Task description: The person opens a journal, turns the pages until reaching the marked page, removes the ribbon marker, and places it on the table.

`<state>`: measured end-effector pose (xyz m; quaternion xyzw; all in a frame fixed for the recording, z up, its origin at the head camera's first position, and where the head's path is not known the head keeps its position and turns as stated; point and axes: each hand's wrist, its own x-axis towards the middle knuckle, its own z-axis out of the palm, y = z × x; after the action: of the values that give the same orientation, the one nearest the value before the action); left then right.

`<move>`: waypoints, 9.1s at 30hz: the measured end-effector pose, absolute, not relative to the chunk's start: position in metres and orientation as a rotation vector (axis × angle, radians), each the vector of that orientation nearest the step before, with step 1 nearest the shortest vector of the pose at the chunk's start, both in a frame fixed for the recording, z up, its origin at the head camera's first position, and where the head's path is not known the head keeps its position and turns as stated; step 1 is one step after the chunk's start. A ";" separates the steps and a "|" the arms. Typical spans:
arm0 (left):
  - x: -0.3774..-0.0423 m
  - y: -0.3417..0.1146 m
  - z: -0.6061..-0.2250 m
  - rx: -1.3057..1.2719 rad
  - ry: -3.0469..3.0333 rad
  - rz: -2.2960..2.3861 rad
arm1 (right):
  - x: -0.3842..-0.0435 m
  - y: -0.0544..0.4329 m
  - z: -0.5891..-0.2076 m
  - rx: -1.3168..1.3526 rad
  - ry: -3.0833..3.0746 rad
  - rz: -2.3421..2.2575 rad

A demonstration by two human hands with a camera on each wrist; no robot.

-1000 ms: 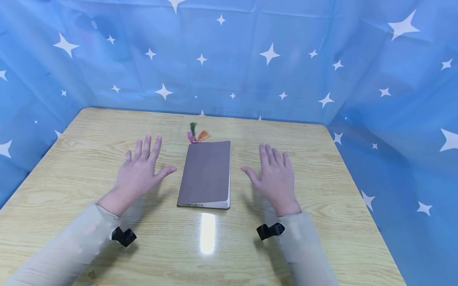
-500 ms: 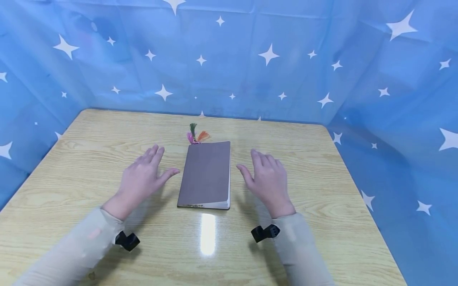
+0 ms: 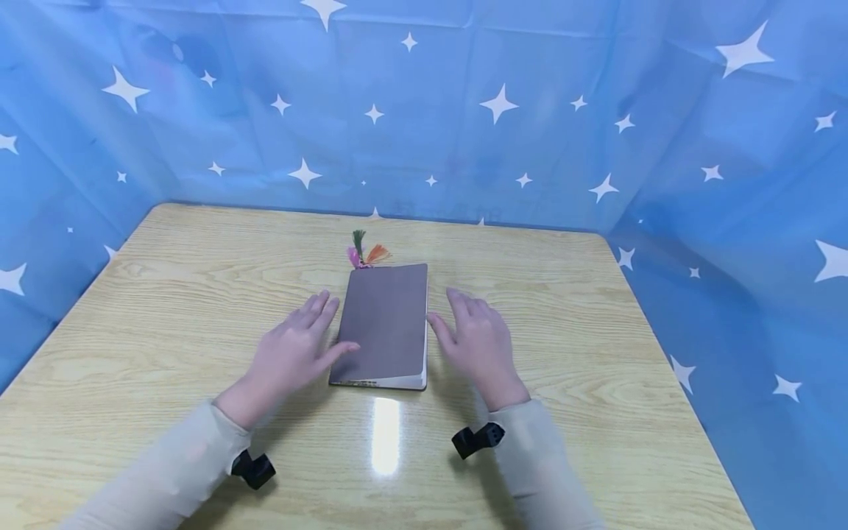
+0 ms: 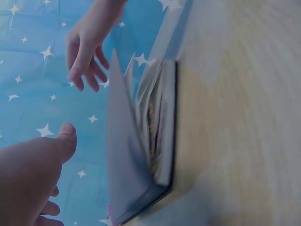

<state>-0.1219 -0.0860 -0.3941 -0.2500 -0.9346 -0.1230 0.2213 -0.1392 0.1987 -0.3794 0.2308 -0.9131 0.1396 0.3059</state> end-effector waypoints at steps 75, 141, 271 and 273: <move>-0.082 -0.121 -0.398 -0.591 -2.256 -0.651 | -0.121 0.174 -0.420 0.752 -2.844 0.372; -0.087 -0.133 -0.440 -0.451 -3.149 -0.533 | -0.121 0.165 -0.424 0.798 -2.829 0.320; -0.089 -0.139 -0.439 -0.455 -3.125 -0.446 | -0.112 0.161 -0.416 0.907 -2.855 0.447; -0.089 -0.137 -0.439 -0.453 -3.128 -0.423 | -0.112 0.160 -0.415 0.908 -2.840 0.436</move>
<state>-0.0892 -0.1370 -0.4393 -0.1421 -0.9806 -0.1327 -0.0238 -0.1125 0.1597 -0.4147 0.3008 -0.9405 0.1445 0.0639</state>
